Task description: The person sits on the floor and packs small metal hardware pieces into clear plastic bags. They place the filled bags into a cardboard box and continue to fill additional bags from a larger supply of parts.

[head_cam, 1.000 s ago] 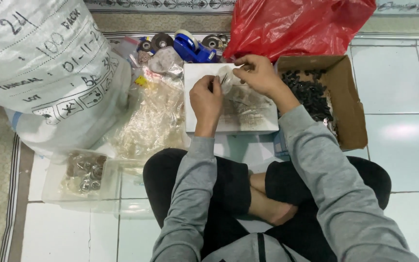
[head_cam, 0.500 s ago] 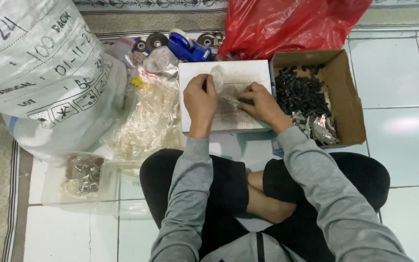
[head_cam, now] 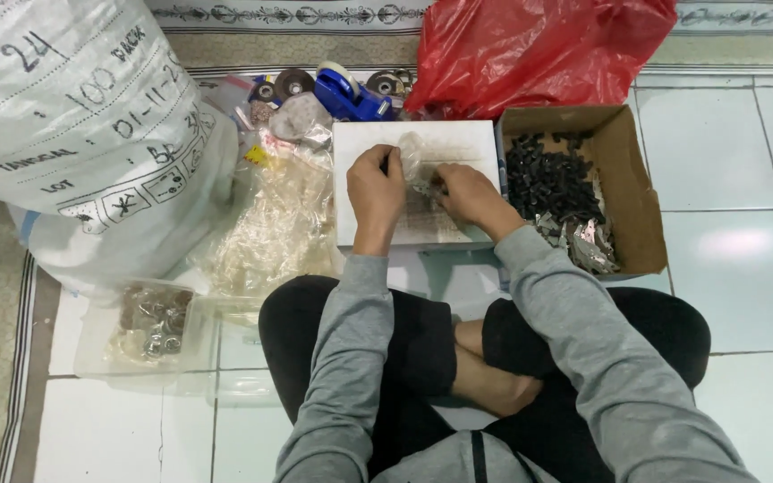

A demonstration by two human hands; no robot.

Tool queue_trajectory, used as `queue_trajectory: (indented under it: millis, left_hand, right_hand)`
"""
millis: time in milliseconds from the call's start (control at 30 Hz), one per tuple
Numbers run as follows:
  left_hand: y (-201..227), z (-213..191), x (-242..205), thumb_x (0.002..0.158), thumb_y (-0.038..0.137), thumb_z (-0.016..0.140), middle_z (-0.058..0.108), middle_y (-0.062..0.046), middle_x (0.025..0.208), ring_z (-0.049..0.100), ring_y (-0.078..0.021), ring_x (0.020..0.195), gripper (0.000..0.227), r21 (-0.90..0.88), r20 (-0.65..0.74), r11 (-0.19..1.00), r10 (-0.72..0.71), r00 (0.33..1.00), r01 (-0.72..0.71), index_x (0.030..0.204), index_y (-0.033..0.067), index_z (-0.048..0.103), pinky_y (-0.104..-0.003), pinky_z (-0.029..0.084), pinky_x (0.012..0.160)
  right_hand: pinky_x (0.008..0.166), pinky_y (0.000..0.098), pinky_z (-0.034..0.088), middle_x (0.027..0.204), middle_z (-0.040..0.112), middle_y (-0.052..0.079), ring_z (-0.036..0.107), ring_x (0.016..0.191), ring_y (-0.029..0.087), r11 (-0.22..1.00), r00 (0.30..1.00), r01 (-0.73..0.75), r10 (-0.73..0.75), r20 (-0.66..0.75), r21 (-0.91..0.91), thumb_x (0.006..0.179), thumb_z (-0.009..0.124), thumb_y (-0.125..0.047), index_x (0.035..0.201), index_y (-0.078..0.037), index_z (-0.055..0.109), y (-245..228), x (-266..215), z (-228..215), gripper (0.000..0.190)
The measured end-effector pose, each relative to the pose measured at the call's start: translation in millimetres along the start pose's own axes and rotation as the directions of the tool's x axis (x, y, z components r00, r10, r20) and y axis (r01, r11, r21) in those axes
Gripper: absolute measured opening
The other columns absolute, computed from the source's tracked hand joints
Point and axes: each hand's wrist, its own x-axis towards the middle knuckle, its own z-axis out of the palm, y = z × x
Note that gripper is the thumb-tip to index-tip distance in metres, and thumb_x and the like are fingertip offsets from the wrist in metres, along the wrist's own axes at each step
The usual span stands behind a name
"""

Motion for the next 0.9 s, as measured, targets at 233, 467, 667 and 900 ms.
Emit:
queue_trajectory:
  millis: [233, 467, 667, 900]
  left_hand:
    - [2, -2, 0, 0.099, 0.016, 0.06, 0.073, -0.019, 0.086, 0.075, -0.0374, 0.088, 0.022, -0.008, -0.002, 1.0, -0.021, 1.0, 0.021, 0.102, -0.0005, 0.075, -0.044, 0.062, 0.069]
    - [4, -3, 0, 0.1, 0.012, 0.058, 0.072, -0.02, 0.086, 0.075, -0.0362, 0.087, 0.023, -0.037, 0.018, 0.999, -0.017, 1.0, 0.018, 0.103, -0.0032, 0.075, -0.042, 0.063, 0.069]
    - [4, -3, -1, 0.101, 0.012, 0.058, 0.072, -0.021, 0.086, 0.075, -0.0365, 0.086, 0.024, -0.042, 0.027, 0.999, -0.01, 1.0, 0.012, 0.103, -0.0047, 0.074, -0.043, 0.063, 0.068]
    - [6, -5, -2, 0.099, 0.011, 0.059, 0.073, -0.021, 0.085, 0.075, -0.036, 0.086, 0.022, -0.031, 0.034, 0.999, -0.009, 0.999, 0.01, 0.102, -0.0042, 0.075, -0.043, 0.062, 0.067]
  right_hand:
    - [0.087, 0.0535, 0.055, 0.104, 0.07, 0.019, 0.068, 0.103, 0.042, 0.99, 0.999, -0.046, 0.046, 0.006, 0.131, 0.078, 0.079, -0.021, 0.117, -0.007, 0.066, -12, 1, -12, 0.043]
    - [0.089, 0.053, 0.057, 0.108, 0.067, 0.022, 0.068, 0.105, 0.045, 0.986, 0.999, -0.048, 0.051, -0.015, 0.157, 0.082, 0.079, -0.024, 0.11, -0.007, 0.073, 7, 11, 5, 0.033]
    - [0.09, 0.0514, 0.056, 0.107, 0.064, 0.022, 0.067, 0.106, 0.044, 0.996, 0.999, -0.053, 0.054, -0.009, 0.068, 0.087, 0.074, -0.022, 0.11, -0.002, 0.07, 6, 10, 12, 0.031]
    - [0.084, 0.0528, 0.056, 0.1, 0.069, 0.02, 0.07, 0.101, 0.042, 0.994, 0.997, -0.074, 0.074, 0.009, 0.084, 0.089, 0.067, -0.015, 0.115, -0.001, 0.067, -19, -9, -9, 0.029]
